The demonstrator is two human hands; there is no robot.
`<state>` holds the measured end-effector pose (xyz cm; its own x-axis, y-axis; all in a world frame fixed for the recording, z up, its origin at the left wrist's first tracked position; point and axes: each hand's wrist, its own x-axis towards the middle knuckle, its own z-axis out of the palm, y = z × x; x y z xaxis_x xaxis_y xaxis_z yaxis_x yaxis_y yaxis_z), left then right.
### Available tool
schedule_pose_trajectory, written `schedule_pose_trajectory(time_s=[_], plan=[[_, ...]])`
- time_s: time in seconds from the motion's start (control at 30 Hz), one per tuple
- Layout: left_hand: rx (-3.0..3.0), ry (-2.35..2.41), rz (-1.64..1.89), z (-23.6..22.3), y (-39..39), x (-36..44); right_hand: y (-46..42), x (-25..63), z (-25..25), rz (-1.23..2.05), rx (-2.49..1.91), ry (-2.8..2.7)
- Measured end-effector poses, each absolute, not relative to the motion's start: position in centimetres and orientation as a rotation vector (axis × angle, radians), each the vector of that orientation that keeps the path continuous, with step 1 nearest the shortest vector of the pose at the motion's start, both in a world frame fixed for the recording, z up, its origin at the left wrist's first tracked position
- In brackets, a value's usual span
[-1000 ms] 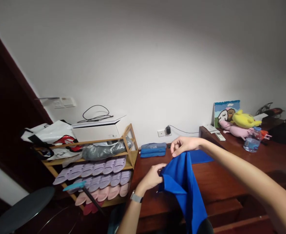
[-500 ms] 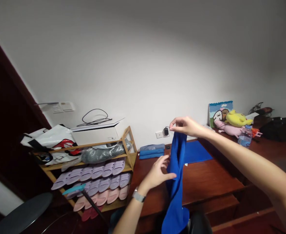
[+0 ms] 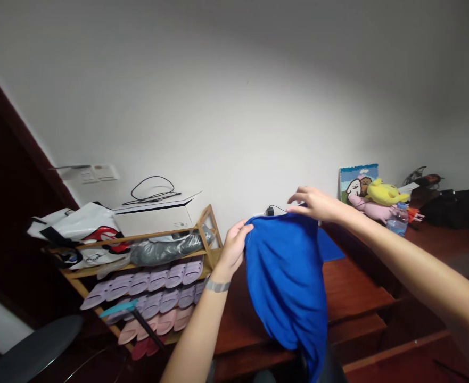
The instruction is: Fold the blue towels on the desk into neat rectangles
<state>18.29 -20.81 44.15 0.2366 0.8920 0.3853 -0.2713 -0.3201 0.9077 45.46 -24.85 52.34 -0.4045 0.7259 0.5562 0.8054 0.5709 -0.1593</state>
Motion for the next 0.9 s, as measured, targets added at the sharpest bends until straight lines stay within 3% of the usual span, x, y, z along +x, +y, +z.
schedule_pose_trajectory(time_s=[0.13, 0.27, 0.63, 0.9], plan=[[1.576, 0.508, 1.3, 47.5, -22.4, 21.0, -26.5, 40.9, 51.3, 0.017, -0.923, -2.224], [1.659, 0.577, 1.338, 48.0, -23.3, 20.9, -26.8, 39.2, 51.4, 0.195, -0.992, -2.13], [1.655, 0.606, 1.227, 41.5, -23.0, 18.7, -26.8, 40.0, 50.7, 0.447, -1.088, -1.873], [1.79, 0.607, 1.251, 43.1, -22.9, 18.5, -27.4, 39.8, 50.6, 0.18, -1.035, -2.168]])
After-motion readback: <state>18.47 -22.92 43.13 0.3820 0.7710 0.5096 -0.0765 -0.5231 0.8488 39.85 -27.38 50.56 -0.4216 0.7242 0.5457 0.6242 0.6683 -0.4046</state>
